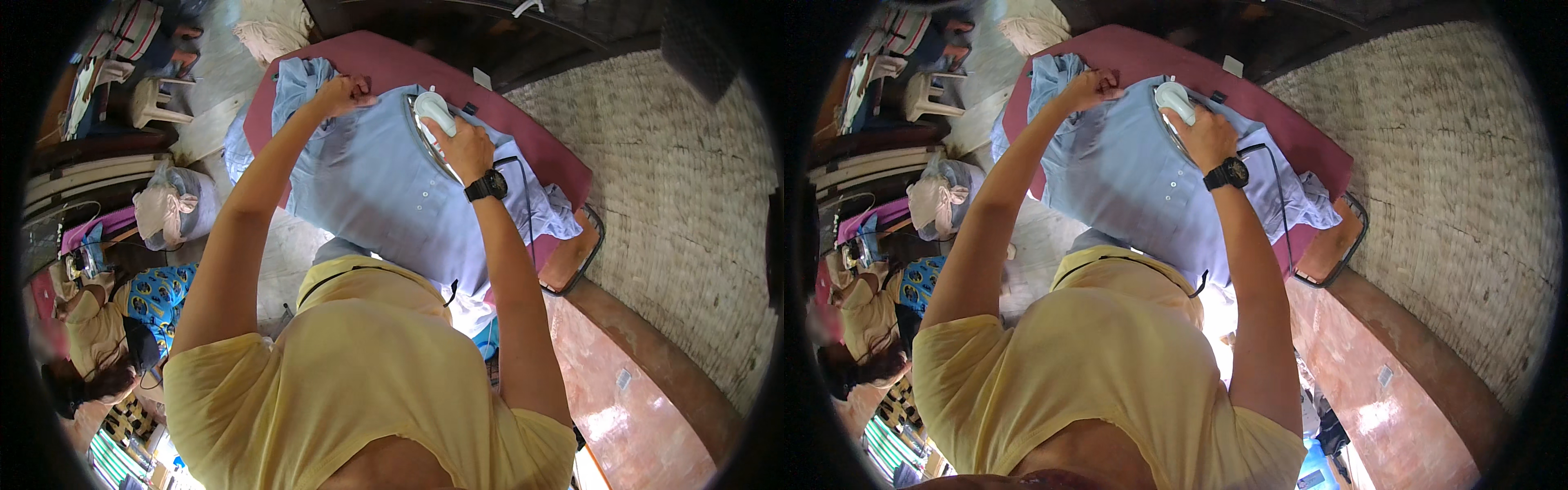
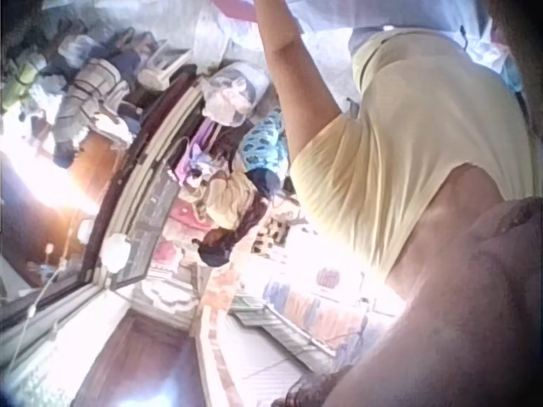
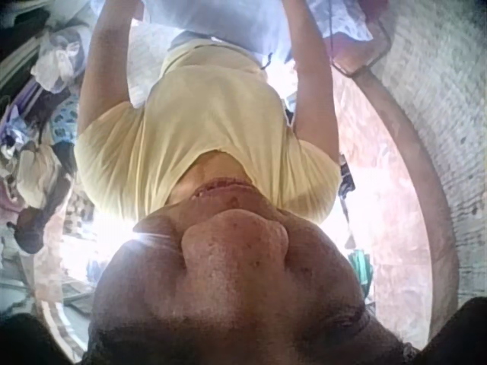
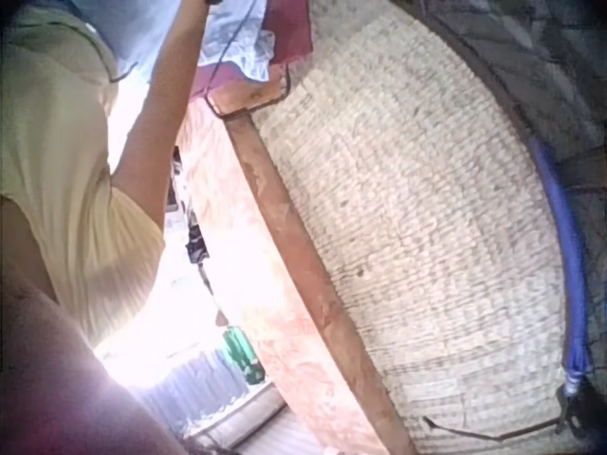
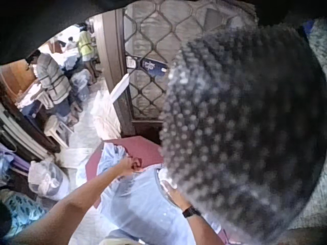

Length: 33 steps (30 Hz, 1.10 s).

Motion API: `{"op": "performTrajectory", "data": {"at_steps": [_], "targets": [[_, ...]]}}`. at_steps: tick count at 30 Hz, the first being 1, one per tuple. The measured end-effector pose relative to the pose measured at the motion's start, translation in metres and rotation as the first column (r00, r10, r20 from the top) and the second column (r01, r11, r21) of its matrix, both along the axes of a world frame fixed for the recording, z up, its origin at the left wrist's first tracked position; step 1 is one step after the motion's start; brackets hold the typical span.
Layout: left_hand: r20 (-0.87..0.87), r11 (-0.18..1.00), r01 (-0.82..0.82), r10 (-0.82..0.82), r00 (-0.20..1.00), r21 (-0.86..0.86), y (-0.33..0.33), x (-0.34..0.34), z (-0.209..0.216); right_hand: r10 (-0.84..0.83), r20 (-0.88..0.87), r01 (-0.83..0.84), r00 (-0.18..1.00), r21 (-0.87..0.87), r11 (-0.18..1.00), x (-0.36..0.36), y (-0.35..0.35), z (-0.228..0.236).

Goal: The person irons a blue collared shirt on a pink ironing board using an iron, pressing the sleeves and torso before folding the garment.

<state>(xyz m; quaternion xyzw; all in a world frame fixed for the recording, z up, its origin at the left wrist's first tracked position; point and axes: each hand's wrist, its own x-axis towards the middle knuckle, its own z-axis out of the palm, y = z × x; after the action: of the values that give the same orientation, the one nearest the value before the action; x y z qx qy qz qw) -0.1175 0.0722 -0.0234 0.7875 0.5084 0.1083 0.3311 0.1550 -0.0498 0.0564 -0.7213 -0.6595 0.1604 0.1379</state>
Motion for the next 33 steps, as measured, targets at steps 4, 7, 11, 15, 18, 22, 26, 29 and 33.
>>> {"op": "performTrajectory", "data": {"at_steps": [4,7,11,15,18,22,26,29,33], "targets": [[0.023,0.966,-0.121,0.119,0.993,0.229,-0.013,-0.017,-0.028,0.053,-0.065,-0.054,0.996,-0.013,0.998,0.000,0.005,-0.001],[0.072,0.966,-0.249,0.244,0.967,0.069,-0.009,-0.018,-0.035,0.067,-0.042,-0.065,0.997,0.037,0.997,-0.001,0.003,-0.002],[0.245,0.971,-0.235,0.236,0.940,-0.033,0.001,-0.025,-0.049,0.115,-0.262,-0.135,0.958,-0.063,0.989,0.005,0.020,-0.002],[0.228,0.973,-0.228,0.230,0.946,-0.034,0.004,-0.026,-0.051,-0.095,-0.466,-0.039,0.880,-0.270,0.962,-0.016,0.018,0.015],[0.200,0.964,-0.254,0.264,0.944,-0.074,0.006,-0.020,-0.039,-0.317,-0.605,0.160,0.731,-0.300,0.940,-0.058,-0.008,0.011],[0.095,0.966,-0.259,0.258,0.961,0.001,-0.003,-0.022,-0.023,-0.402,-0.504,0.407,0.764,-0.107,0.907,-0.120,-0.035,-0.062],[0.026,0.983,-0.180,0.179,0.984,0.045,-0.001,-0.024,-0.017,-0.432,-0.418,0.504,0.799,0.076,0.860,-0.164,-0.045,-0.054],[0.089,0.989,-0.130,0.124,0.988,0.066,0.000,-0.039,-0.035,-0.473,-0.504,0.582,0.722,0.073,0.810,-0.170,-0.018,-0.028],[0.144,0.994,0.078,-0.088,0.986,0.073,0.014,-0.045,-0.039,-0.466,-0.531,0.551,0.708,0.001,0.835,-0.155,0.006,-0.035]]}}
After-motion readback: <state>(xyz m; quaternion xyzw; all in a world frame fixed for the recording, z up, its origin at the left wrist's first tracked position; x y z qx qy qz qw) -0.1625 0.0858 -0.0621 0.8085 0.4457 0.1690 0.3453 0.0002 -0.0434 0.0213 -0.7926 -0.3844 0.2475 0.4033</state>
